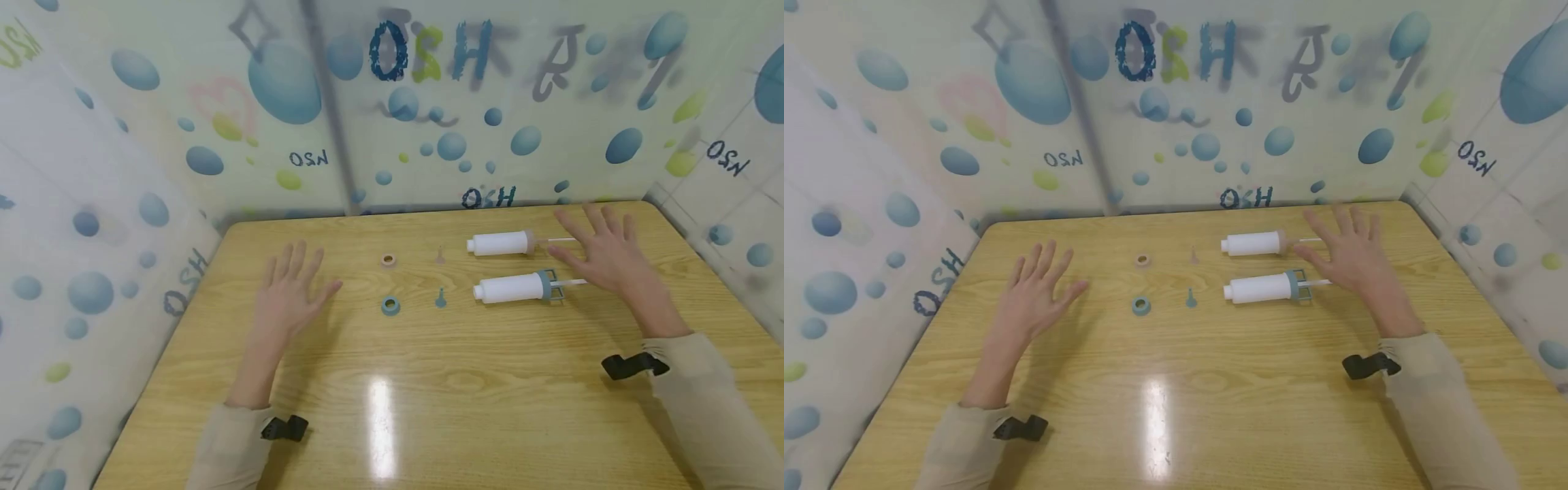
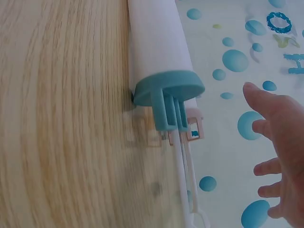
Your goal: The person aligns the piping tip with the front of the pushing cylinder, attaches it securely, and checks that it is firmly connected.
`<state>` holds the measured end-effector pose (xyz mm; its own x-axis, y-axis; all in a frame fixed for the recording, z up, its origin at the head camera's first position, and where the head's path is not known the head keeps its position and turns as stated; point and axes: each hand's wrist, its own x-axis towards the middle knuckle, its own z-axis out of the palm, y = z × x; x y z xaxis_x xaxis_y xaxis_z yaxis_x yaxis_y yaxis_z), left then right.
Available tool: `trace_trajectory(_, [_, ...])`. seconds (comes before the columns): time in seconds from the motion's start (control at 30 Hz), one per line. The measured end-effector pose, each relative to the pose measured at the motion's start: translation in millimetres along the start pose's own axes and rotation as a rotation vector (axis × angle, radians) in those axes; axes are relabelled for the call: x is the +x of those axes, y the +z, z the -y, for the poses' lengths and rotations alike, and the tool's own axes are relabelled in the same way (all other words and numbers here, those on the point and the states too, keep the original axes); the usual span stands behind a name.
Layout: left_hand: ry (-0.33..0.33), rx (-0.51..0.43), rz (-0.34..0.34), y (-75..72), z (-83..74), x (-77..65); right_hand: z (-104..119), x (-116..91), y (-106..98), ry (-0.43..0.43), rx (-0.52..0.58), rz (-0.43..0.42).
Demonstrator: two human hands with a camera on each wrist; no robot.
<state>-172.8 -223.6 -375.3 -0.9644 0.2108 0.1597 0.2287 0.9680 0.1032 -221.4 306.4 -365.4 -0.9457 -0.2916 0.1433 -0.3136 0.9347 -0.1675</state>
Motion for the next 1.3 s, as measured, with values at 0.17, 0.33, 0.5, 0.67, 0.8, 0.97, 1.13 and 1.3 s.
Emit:
trace_trajectory(0.17, [0.01, -0.018, 0.039, 3.8, -4.2, 0.4, 8.6, -0.6, 4.4, -0.035, 0.028, -0.023])
trace_trajectory(0.33, [0.035, -0.055, 0.072, 5.1, -13.2, 2.3, 18.8, 1.3, 7.9, -0.056, 0.05, -0.007])
trace_trajectory(0.5, [0.069, -0.084, 0.081, 7.4, -23.2, 4.5, 33.2, 1.2, 11.5, -0.1, 0.091, 0.012])
trace_trajectory(0.67, [0.096, -0.135, 0.088, 12.8, -32.8, 5.8, 47.4, 5.8, 20.9, -0.18, 0.128, 0.002])
trace_trajectory(0.8, [0.111, -0.175, 0.089, 17.4, -38.8, 6.9, 62.5, 8.0, 27.1, -0.225, 0.165, 0.016])
trace_trajectory(0.97, [0.135, -0.235, 0.085, 19.8, -45.1, 8.3, 80.4, 15.2, 33.8, -0.317, 0.197, -0.006])
trace_trajectory(1.13, [0.162, -0.265, 0.1, 23.7, -51.1, 9.9, 97.8, 20.5, 39.8, -0.393, 0.244, 0.037])
trace_trajectory(1.3, [0.171, -0.275, 0.158, 29.3, -58.6, 13.8, 115.1, 25.0, 48.9, -0.425, 0.248, 0.083])
